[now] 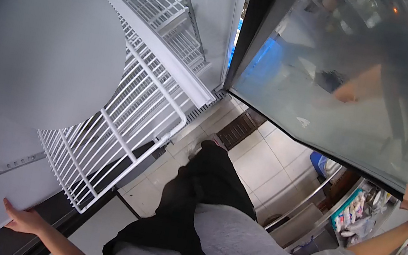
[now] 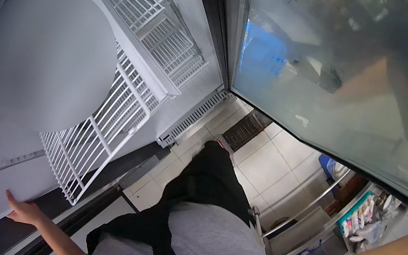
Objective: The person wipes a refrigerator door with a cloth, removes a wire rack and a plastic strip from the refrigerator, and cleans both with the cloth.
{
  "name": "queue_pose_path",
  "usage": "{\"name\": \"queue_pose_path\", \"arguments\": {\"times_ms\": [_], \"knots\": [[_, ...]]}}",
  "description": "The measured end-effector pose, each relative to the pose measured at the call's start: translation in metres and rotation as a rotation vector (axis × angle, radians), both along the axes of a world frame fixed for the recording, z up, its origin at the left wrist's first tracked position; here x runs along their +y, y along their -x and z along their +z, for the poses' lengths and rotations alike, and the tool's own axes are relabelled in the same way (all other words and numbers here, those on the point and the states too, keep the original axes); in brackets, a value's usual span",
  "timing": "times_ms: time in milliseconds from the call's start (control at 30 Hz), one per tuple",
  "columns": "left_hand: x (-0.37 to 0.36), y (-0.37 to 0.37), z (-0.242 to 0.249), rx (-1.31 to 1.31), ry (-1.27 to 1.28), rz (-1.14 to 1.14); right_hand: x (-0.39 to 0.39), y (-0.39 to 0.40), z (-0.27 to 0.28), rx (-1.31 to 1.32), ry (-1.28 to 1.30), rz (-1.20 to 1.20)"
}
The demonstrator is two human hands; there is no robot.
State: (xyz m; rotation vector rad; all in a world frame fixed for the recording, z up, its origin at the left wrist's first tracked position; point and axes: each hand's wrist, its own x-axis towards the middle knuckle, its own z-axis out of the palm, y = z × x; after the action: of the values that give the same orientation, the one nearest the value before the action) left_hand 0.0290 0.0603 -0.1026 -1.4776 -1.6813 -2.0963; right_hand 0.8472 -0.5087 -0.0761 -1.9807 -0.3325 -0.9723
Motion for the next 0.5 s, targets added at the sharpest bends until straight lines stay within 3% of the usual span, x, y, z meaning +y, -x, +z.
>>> {"name": "queue_pose_path", "arguments": {"times_ms": [133, 200, 233, 267, 300, 333, 367, 433, 467, 500], "knots": [[0.006, 0.008, -0.002, 0.014, -0.041, 0.028, -0.008, 0.037, -0.028, -0.001, 0.050, -0.031], [0.008, 0.056, -0.006, 0.077, -0.048, -0.038, -0.012, 0.055, -0.046, -0.005, 0.060, -0.034], [0.008, 0.020, -0.006, 0.113, -0.058, 0.089, -0.016, 0.065, -0.058, -0.009, 0.058, -0.035], [0.010, 0.036, -0.007, 0.196, -0.042, 0.074, -0.019, 0.072, -0.072, -0.014, 0.057, -0.033], [0.013, 0.123, 0.006, 0.441, 0.194, 0.418, -0.020, 0.085, -0.084, -0.024, 0.061, -0.032], [0.005, 0.073, -0.003, 0.199, 0.148, 0.136, -0.024, 0.096, -0.096, -0.030, 0.066, -0.030], [0.011, 0.058, -0.002, 0.191, 0.146, 0.132, -0.029, 0.108, -0.110, -0.039, 0.063, -0.025], [0.011, 0.040, 0.002, 0.322, -0.177, -0.092, -0.045, 0.131, -0.138, -0.059, 0.051, -0.020], [-0.005, -0.001, -0.007, 0.289, 0.017, -0.153, -0.053, 0.142, -0.152, -0.068, 0.041, -0.019], [-0.010, -0.009, -0.015, 0.296, -0.031, -0.162, -0.061, 0.153, -0.163, -0.086, 0.029, -0.009]]}}
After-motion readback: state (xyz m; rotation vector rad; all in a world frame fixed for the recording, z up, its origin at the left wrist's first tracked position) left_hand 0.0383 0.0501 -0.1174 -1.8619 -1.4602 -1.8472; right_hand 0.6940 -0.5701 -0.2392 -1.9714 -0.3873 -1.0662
